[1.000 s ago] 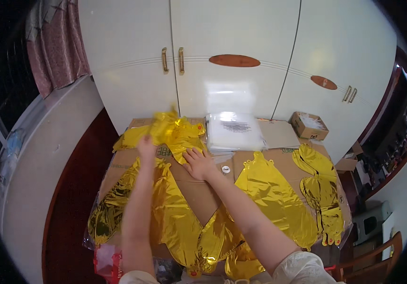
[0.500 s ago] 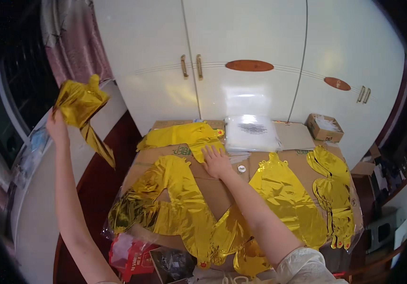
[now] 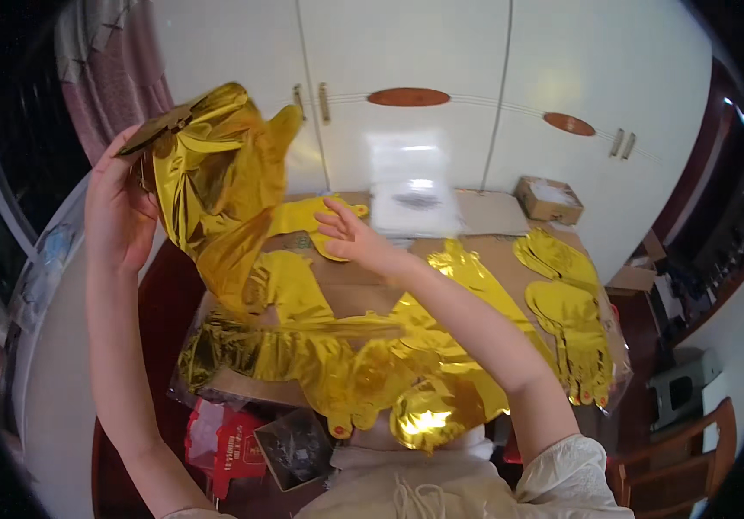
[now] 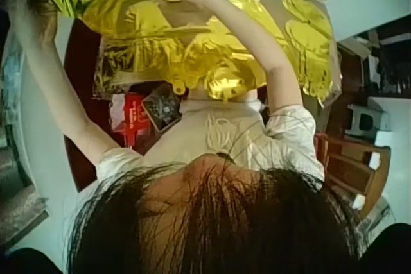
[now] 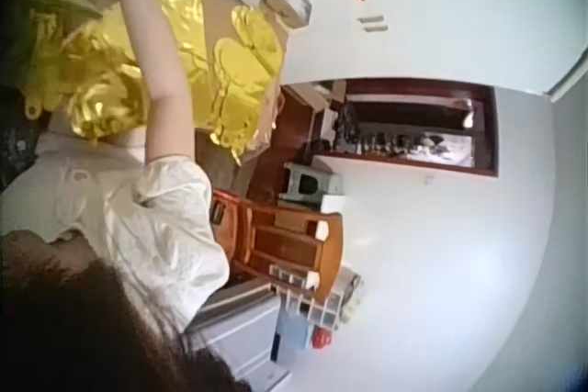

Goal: Folding and organizing gold foil balloons on a cardboard workspace.

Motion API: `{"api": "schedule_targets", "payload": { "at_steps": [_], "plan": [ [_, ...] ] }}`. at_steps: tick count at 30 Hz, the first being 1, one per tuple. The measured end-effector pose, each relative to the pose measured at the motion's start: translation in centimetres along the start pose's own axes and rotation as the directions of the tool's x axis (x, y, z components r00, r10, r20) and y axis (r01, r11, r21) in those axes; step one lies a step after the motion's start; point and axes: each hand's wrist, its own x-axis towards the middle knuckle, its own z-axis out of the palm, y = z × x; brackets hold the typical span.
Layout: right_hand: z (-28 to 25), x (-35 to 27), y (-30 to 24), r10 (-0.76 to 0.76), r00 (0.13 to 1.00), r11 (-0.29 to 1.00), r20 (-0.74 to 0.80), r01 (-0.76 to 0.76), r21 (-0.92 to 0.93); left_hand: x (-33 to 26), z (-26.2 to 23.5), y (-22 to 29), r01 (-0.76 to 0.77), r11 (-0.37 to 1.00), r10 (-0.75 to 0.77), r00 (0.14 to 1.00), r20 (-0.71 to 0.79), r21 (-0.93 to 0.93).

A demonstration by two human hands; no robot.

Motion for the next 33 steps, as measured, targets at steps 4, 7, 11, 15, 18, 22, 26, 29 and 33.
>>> {"api": "schedule_targets", "payload": {
  "at_steps": [4,7,11,15,18,22,26,29,33],
  "plan": [
    [-1.8,-4.8,-5.2,-0.018,0.998,1.0,0.058,0.018,0.01,-1.3,4.4,-1.3,0.022,0.965,0.004,0.995,0.1,-0.26],
    [-3.6,-8.1,-9.2,0.217,0.974,0.943,-0.061,-0.225,-0.245,-1.4,6.5,-2.4,0.08,0.932,-0.054,0.995,0.084,-0.352],
    [-4.6,-13.3,-10.2,-0.047,0.96,0.993,-0.276,0.076,0.094,-2.8,9.8,-5.1,0.162,0.946,-0.196,0.975,-0.1,-0.282],
    [-5.7,-16.4,-10.6,0.013,0.911,1.0,-0.413,-0.014,0.002,-3.8,8.7,-11.0,0.406,0.895,-0.422,0.905,-0.06,-0.185],
    [-6.7,-19.2,-9.8,0.096,0.894,0.991,-0.437,-0.127,-0.043,-4.9,11.7,-12.5,0.515,0.841,-0.533,0.842,-0.084,-0.167],
    [-7.9,-21.2,-7.8,0.149,0.845,0.983,-0.513,-0.183,-0.016,-5.8,12.4,-16.6,0.626,0.78,-0.626,0.78,0.0,0.005],
    [-9.9,-22.1,-6.8,0.153,0.791,0.98,-0.593,-0.199,-0.013,-6.0,13.6,-18.0,0.629,0.776,-0.623,0.776,0.095,-0.045],
    [-10.7,-21.6,-13.0,0.005,0.845,0.885,-0.535,-0.252,-0.391,-7.0,14.2,-14.8,0.547,0.821,-0.532,0.837,0.129,-0.164],
    [-10.7,-17.9,-20.1,-0.266,0.868,0.649,-0.419,-0.16,-0.744,-12.7,14.7,-12.8,0.325,0.945,-0.326,0.945,0.011,0.032]
  ]
}}
